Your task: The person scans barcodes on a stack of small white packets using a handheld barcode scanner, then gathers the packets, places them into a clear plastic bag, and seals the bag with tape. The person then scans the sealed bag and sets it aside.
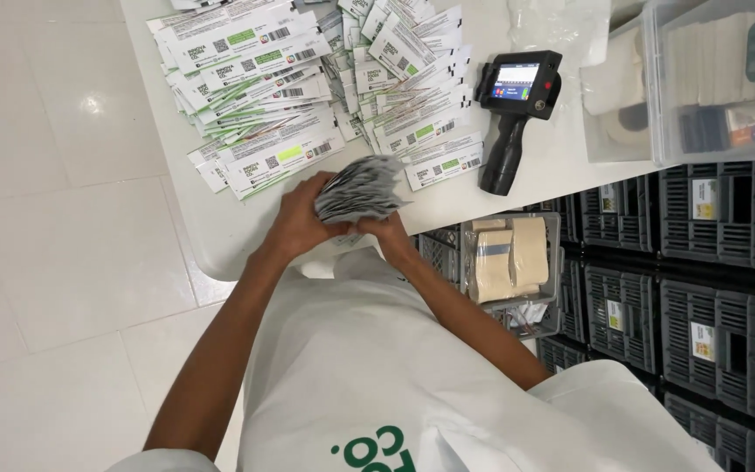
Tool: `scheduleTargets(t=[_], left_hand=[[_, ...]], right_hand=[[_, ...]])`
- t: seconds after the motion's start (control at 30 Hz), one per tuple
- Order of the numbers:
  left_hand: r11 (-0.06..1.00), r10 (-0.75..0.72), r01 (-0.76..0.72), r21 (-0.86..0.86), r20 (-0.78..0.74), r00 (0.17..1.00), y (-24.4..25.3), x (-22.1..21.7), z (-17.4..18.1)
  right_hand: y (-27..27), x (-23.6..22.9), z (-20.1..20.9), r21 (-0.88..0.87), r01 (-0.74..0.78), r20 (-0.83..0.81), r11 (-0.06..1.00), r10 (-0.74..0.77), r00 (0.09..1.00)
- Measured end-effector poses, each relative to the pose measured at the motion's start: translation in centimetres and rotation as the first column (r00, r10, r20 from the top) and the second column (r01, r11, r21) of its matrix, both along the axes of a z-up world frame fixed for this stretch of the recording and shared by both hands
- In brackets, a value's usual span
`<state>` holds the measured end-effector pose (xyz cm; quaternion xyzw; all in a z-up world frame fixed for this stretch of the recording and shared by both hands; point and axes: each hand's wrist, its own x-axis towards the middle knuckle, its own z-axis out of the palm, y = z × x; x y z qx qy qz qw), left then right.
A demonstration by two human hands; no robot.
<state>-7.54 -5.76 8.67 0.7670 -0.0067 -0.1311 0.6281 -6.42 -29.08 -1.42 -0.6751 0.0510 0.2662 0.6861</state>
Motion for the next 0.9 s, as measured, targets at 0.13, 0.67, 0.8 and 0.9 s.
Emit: scheduleTargets(t=[0.13,0.67,0.8,0.9], left_hand=[[0.971,-0.094,0.126,0.206,-0.155,0.983,0.0,0.3,-1.9],[0.588,0.149,-0.105,0.802,0.02,0.989,14.6,19.6,-6.1],[0.544,0.144,0.001,0.839,-0.094,0.985,13.9,19.6,-6.4],[0.635,0.132,0.009,0.772,-0.12,0.984,13.7,20.3,-6.3]], right_hand=[[3.7,0.5,8.8,-0.18,-0.045,0.063,0.983,0.057,0.996],[8.6,4.3,7.8,-0.187,0.17,-0.389,0.968,-0.232,0.892],[9.2,4.2,7.1,-0.199,0.238,-0.443,0.951,-0.304,0.844],[10.3,4.7,7.0,-0.194,0.286,-0.444,0.938,-0.344,0.827]])
